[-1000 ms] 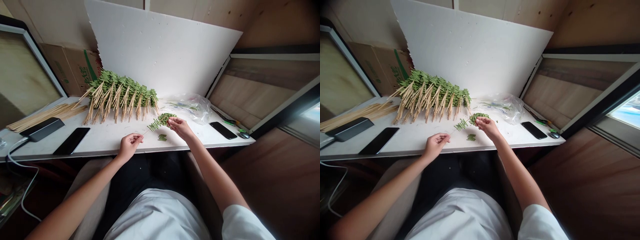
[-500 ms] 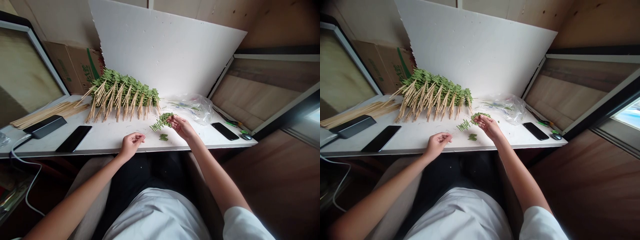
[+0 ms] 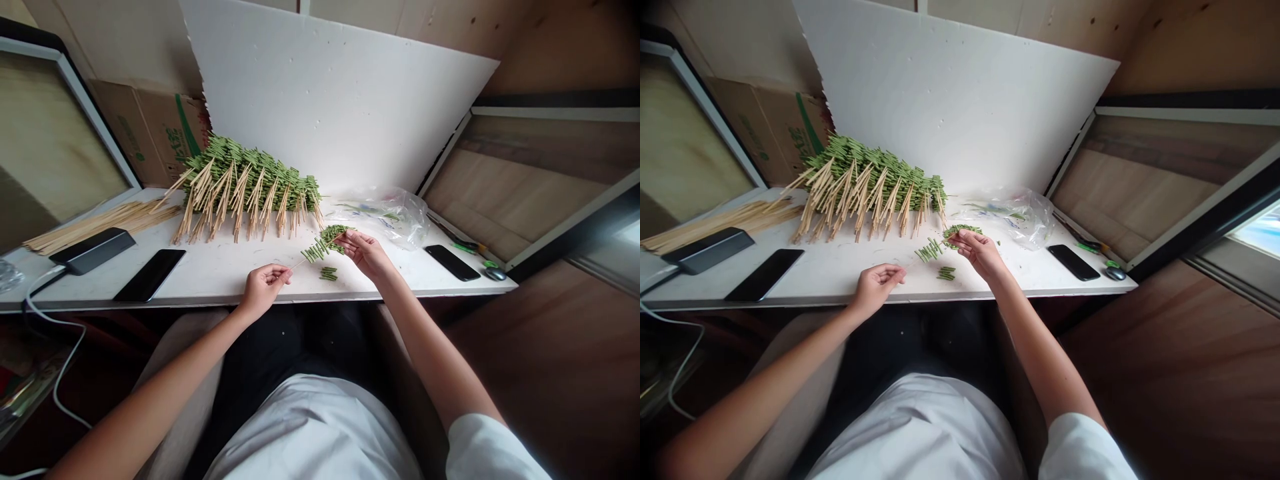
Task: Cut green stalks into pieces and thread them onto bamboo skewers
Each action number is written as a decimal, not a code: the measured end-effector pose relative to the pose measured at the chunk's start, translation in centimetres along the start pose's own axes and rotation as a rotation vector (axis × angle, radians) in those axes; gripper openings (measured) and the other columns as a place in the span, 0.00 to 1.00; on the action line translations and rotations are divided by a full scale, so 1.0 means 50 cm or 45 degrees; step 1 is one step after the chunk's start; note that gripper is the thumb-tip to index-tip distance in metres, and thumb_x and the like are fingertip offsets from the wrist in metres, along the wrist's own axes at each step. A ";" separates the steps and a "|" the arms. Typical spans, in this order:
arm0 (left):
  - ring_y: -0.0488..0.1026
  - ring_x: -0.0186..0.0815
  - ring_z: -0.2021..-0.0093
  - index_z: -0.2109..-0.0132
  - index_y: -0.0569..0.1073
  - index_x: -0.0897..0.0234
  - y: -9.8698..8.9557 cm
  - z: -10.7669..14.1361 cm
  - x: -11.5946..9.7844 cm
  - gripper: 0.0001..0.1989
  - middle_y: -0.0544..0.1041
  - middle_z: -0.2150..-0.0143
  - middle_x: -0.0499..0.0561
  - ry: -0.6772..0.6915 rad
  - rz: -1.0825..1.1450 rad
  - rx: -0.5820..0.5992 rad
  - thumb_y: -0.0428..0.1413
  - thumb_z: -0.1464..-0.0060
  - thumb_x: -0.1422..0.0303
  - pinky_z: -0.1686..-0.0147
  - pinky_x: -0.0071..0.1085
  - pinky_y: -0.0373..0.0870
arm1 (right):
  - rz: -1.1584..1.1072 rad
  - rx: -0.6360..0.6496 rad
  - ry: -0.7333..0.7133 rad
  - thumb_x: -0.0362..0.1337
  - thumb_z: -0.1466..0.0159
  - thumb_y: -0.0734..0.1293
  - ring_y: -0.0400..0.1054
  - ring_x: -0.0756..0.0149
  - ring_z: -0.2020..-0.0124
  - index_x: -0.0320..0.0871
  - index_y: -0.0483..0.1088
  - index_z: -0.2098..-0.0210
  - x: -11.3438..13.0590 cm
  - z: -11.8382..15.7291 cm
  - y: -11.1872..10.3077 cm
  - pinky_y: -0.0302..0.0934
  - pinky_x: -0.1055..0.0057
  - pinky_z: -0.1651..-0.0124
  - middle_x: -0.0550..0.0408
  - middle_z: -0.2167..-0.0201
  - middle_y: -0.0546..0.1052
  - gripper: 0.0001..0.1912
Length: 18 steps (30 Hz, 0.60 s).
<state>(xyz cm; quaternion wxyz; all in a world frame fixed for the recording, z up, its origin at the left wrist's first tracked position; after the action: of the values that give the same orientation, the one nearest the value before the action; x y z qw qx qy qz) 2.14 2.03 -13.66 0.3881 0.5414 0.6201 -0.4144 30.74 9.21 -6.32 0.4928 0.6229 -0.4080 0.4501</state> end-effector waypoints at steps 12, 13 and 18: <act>0.84 0.42 0.67 0.61 0.83 0.67 0.001 -0.001 0.000 0.16 0.84 0.68 0.56 -0.003 0.009 -0.003 0.68 0.42 0.55 0.67 0.33 0.80 | -0.023 0.005 0.012 0.53 0.47 0.84 0.82 0.52 0.48 0.45 0.84 0.60 0.004 0.004 0.002 0.77 0.67 0.55 0.48 0.56 0.87 0.22; 0.84 0.42 0.67 0.61 0.83 0.67 0.001 -0.001 0.001 0.16 0.84 0.68 0.56 -0.001 0.009 -0.002 0.68 0.42 0.55 0.66 0.33 0.80 | -0.021 0.002 0.010 0.53 0.47 0.84 0.82 0.52 0.48 0.45 0.84 0.60 0.005 0.004 0.003 0.76 0.67 0.56 0.48 0.56 0.87 0.22; 0.84 0.41 0.67 0.60 0.84 0.67 -0.001 0.000 0.005 0.17 0.84 0.67 0.57 0.003 -0.008 0.008 0.68 0.41 0.55 0.66 0.32 0.80 | 0.038 -0.058 -0.034 0.52 0.48 0.84 0.83 0.53 0.52 0.44 0.84 0.62 0.010 0.006 0.005 0.73 0.70 0.61 0.47 0.59 0.87 0.22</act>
<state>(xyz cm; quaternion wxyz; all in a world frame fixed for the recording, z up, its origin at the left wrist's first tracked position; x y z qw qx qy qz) 2.09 2.11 -13.91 0.3843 0.5412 0.6209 -0.4170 30.69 8.85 -5.81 0.4945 0.6114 -0.4339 0.4397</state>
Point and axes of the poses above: each hand's wrist, its own z-axis away from the middle knuckle, its own y-axis out of the palm, x = y × z, the point moved 1 cm from there along -z, towards the middle knuckle
